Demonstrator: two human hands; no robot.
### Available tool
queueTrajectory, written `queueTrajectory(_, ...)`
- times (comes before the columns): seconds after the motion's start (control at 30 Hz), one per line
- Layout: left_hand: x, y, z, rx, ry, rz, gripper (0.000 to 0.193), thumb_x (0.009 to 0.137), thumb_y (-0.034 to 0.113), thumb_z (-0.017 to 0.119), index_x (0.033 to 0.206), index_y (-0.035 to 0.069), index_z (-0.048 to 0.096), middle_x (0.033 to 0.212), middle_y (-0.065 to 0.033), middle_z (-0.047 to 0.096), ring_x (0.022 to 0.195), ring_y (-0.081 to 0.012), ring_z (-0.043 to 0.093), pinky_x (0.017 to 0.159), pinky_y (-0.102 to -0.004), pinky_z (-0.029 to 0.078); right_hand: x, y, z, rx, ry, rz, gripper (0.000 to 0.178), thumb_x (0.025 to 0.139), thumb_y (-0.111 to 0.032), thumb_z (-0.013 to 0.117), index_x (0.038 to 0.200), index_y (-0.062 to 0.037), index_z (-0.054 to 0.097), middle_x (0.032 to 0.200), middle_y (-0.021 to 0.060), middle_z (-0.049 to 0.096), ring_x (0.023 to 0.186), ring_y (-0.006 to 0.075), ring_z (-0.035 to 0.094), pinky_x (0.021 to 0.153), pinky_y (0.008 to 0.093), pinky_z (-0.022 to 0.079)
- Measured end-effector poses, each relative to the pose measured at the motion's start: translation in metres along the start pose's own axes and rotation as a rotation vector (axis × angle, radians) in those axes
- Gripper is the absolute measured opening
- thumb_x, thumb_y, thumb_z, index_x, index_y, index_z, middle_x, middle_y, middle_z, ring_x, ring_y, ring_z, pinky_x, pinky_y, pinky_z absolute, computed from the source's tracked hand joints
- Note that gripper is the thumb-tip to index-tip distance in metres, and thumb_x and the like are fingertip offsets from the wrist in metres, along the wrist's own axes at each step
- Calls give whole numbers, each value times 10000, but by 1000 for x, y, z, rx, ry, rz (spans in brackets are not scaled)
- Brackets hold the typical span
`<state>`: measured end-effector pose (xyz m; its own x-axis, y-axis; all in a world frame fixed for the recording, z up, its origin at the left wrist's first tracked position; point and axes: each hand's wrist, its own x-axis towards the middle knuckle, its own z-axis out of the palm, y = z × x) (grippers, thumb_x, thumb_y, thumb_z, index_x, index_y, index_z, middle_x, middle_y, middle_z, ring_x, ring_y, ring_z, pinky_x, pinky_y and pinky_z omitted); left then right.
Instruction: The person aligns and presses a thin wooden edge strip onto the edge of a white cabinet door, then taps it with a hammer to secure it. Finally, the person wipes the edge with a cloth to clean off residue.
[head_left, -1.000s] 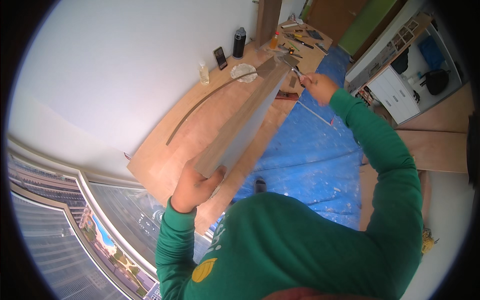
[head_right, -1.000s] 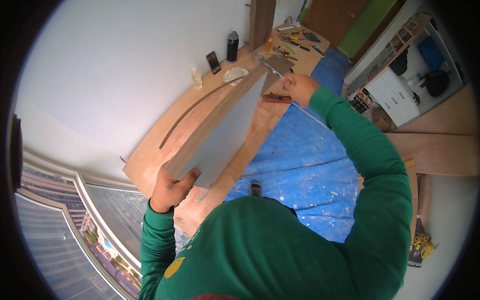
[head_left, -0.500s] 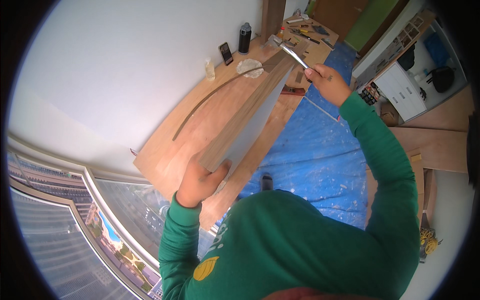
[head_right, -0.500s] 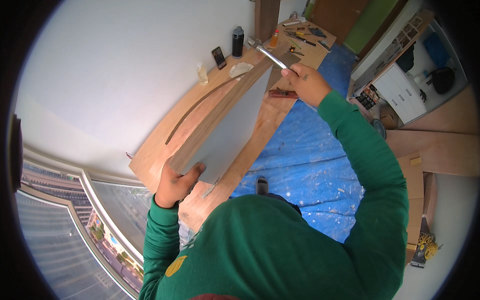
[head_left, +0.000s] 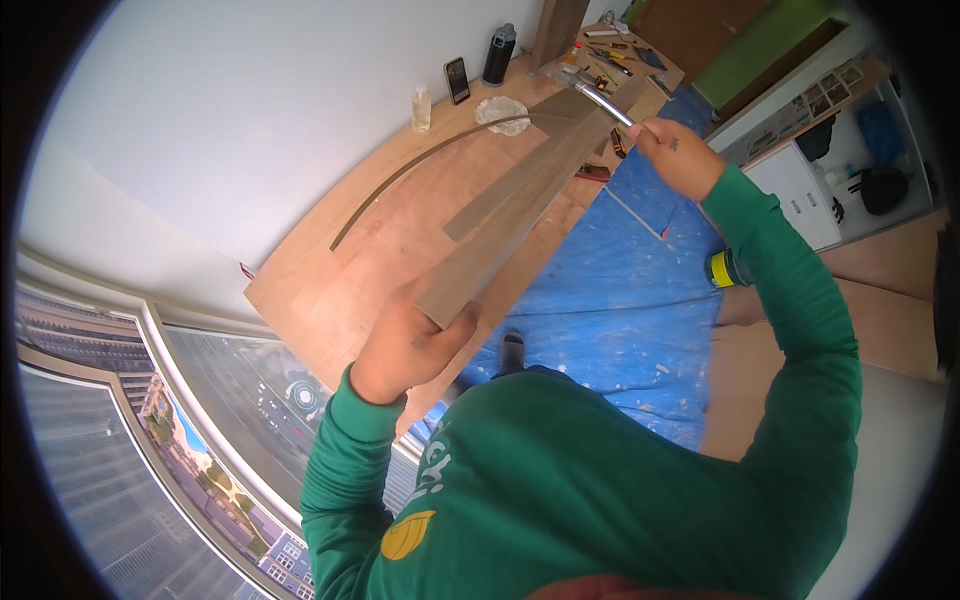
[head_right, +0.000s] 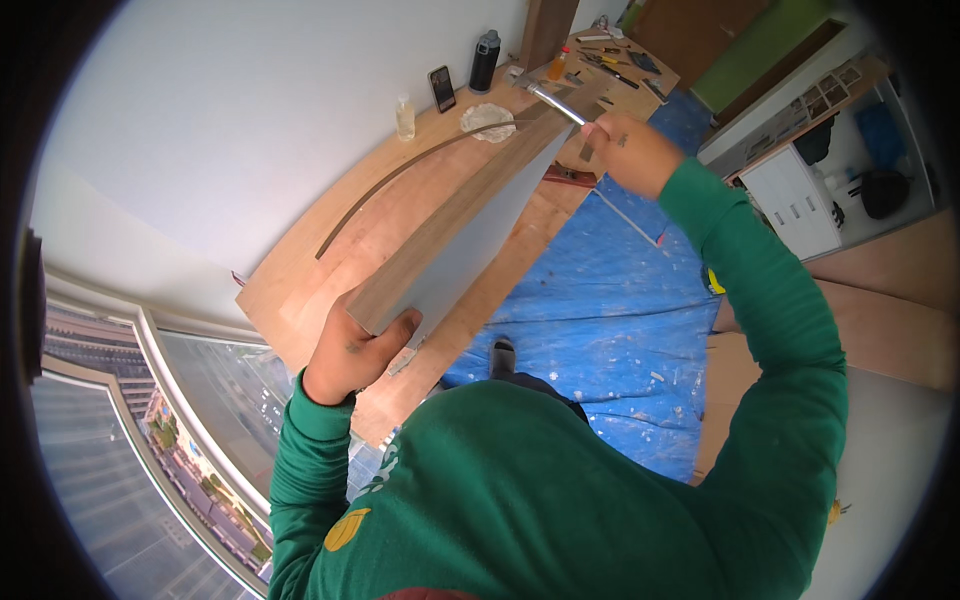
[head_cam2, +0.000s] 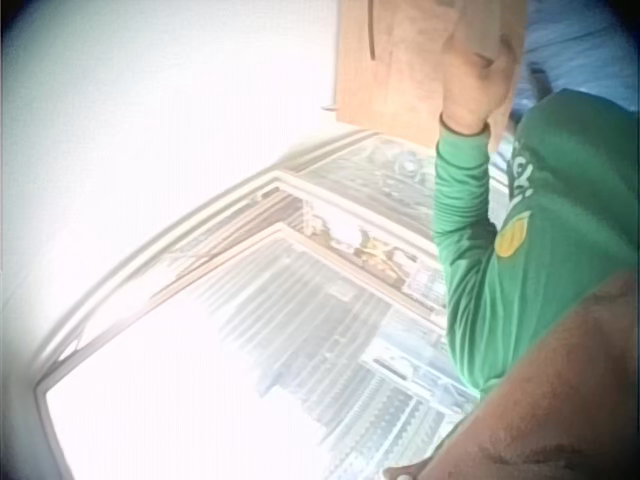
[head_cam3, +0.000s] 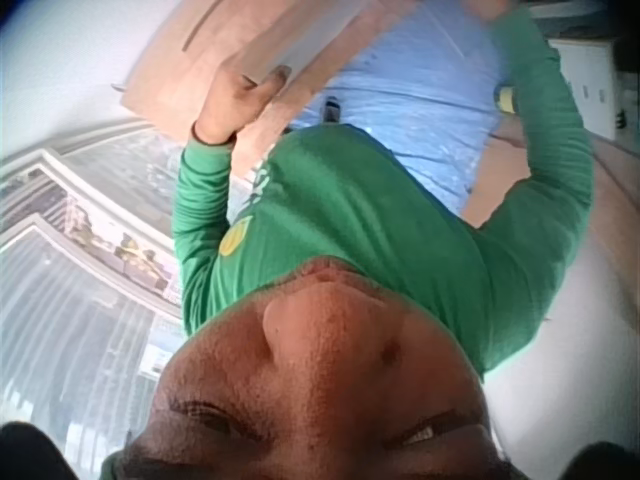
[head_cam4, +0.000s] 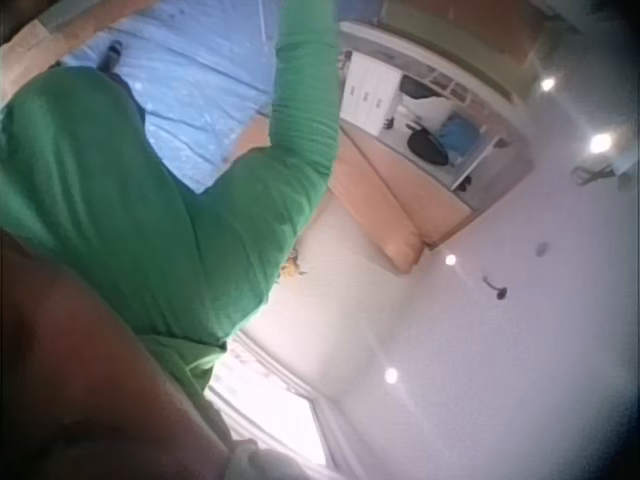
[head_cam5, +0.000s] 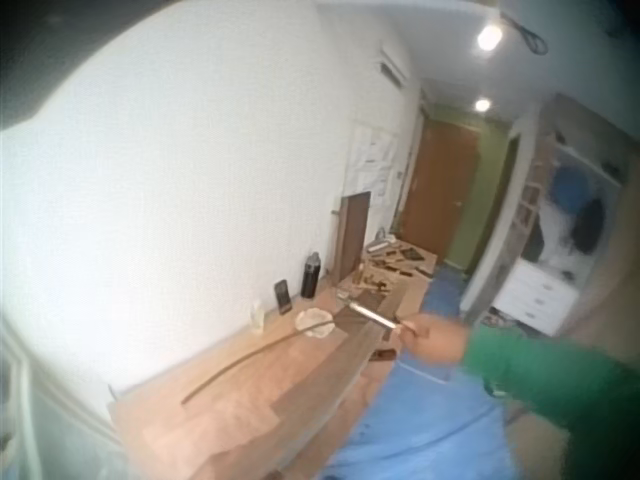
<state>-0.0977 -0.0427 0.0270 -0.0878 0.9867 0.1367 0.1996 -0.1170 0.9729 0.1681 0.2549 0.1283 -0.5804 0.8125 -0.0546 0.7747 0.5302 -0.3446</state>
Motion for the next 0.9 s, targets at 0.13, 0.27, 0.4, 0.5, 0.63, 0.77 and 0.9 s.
queueTrajectory(0.13, 2, 4, -2, -6, -38, -30, 350, 909, 37, 692, 1248, -29, 643, 987, -129, 703, 891, -223, 657, 820, -352, 541, -5, -16, 5, 3, -24, -8, 396, 1124, -349, 466, 985, 4, 579, 759, 101, 516, 720, 224, 538, 710, 411, 468)
queueTrajectory(0.27, 0, 0, 4, -12, -29, 83, 318, 906, 18, 716, 1212, -39, 650, 956, -99, 691, 860, -188, 641, 796, -330, 532, -22, -36, 4, -104, -7, -41, 393, 1120, -335, 471, 949, 2, 578, 768, 145, 555, 715, 272, 559, 704, 434, 475)
queueTrajectory(0.4, -1, -3, 8, -6, -8, 134, 338, 904, 16, 716, 1230, -34, 643, 952, -116, 687, 862, -210, 645, 802, -336, 531, -44, -64, 13, -65, -53, -8, 395, 1126, -316, 468, 899, 1, 533, 717, 146, 532, 635, 285, 534, 635, 434, 467)
queueTrajectory(0.5, 0, 2, 7, -23, -10, 90, 349, 906, 16, 714, 1244, -32, 641, 955, -125, 687, 877, -223, 653, 811, -345, 532, -57, -78, 21, -5, -58, -59, 384, 1132, -294, 471, 884, -2, 498, 663, 132, 482, 564, 272, 484, 578, 424, 443)
queueTrajectory(0.63, 0, -5, 1, 27, -58, 95, 383, 908, 24, 711, 1279, -32, 634, 975, -138, 697, 891, -237, 663, 819, -354, 536, -65, -94, 23, -105, -40, -140, 355, 1130, -254, 483, 881, -2, 493, 652, 163, 485, 549, 302, 471, 559, 440, 418)
queueTrajectory(0.77, 0, -1, 4, 49, -27, 117, 408, 911, 30, 707, 1306, -29, 628, 998, -155, 710, 898, -258, 672, 837, -364, 542, -79, -114, 24, -40, -129, -165, 309, 1104, -232, 502, 909, 7, 519, 686, 232, 569, 618, 425, 571, 589, 518, 441)
queueTrajectory(0.9, 0, -1, 6, -25, 4, 150, 418, 907, 29, 705, 1315, -22, 628, 1001, -170, 721, 878, -275, 677, 838, -377, 553, -103, -145, 39, 21, -203, -256, 303, 1115, -224, 495, 911, -1, 486, 670, 213, 542, 591, 411, 532, 574, 508, 416)
